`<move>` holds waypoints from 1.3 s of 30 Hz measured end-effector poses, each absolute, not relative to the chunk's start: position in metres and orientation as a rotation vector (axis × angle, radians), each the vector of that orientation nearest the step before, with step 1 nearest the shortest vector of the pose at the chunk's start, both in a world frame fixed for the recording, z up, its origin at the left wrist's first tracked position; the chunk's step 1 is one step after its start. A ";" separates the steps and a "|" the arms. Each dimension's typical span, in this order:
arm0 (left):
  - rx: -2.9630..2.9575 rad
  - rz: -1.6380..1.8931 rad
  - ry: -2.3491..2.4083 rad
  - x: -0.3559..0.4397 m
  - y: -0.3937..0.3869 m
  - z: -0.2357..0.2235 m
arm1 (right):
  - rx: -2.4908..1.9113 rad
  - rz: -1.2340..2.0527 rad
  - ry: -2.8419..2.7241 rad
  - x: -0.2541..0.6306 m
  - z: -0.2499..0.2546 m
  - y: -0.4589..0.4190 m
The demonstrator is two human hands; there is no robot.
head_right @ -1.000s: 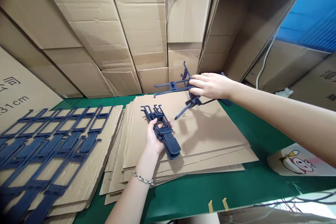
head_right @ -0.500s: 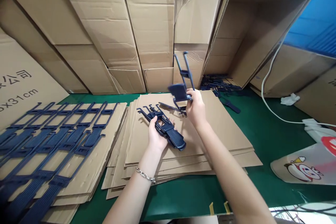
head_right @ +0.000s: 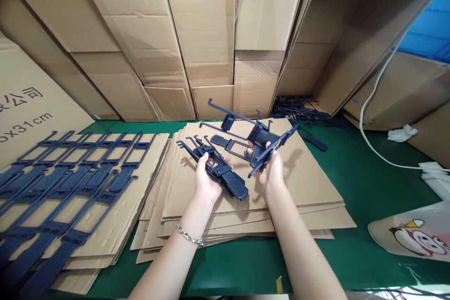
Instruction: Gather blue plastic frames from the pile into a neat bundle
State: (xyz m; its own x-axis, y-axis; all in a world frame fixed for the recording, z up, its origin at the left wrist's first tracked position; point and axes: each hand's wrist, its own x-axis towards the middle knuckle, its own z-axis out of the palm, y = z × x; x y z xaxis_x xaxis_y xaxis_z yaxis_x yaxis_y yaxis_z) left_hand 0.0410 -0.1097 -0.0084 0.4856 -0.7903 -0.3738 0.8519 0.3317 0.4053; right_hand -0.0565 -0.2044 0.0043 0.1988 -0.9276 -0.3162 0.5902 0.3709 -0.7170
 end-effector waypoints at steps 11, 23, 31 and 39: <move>0.564 -1.219 0.040 0.050 -0.109 -0.009 | -1.123 -1.481 0.591 -0.062 0.004 -0.180; 0.461 -1.297 -0.034 0.053 -0.105 -0.010 | -2.308 -1.158 0.365 -0.115 0.032 -0.162; 0.470 -1.237 -0.009 0.059 -0.104 -0.009 | -2.029 -0.682 0.546 -0.121 0.034 -0.164; 0.453 -1.262 -0.071 0.055 -0.104 -0.007 | -1.921 -0.251 0.587 -0.119 0.033 -0.162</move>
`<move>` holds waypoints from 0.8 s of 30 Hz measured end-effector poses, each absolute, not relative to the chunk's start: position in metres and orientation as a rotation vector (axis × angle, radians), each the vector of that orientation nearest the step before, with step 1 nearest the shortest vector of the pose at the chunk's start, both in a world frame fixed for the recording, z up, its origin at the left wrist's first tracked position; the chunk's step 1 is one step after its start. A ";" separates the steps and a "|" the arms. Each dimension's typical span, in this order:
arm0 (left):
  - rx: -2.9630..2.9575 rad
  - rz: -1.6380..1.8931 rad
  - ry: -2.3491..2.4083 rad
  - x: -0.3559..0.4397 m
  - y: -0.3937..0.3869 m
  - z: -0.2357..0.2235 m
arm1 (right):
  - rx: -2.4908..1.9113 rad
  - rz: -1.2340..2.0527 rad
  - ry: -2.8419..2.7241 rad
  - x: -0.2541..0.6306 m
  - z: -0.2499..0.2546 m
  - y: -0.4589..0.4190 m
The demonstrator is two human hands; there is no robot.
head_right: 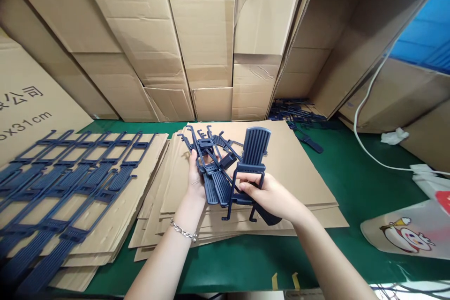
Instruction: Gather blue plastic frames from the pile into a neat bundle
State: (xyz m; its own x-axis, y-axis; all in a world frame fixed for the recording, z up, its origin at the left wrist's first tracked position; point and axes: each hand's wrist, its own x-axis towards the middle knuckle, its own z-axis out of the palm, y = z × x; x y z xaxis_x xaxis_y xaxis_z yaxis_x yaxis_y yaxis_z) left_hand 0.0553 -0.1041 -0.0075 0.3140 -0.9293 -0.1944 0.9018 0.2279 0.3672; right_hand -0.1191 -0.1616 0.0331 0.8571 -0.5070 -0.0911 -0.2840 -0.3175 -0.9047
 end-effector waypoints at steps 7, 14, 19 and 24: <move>0.509 -1.392 -0.046 0.056 -0.104 -0.010 | -1.681 -0.216 0.616 -0.102 0.036 -0.166; 0.579 -1.393 -0.065 0.057 -0.106 -0.013 | -1.467 -0.256 0.750 -0.093 0.033 -0.172; 0.555 -1.344 -0.078 0.054 -0.106 -0.013 | -1.487 -0.244 0.797 -0.105 0.043 -0.172; 0.587 -1.430 -0.051 0.049 -0.105 -0.013 | -1.990 -0.116 0.803 -0.100 0.068 -0.172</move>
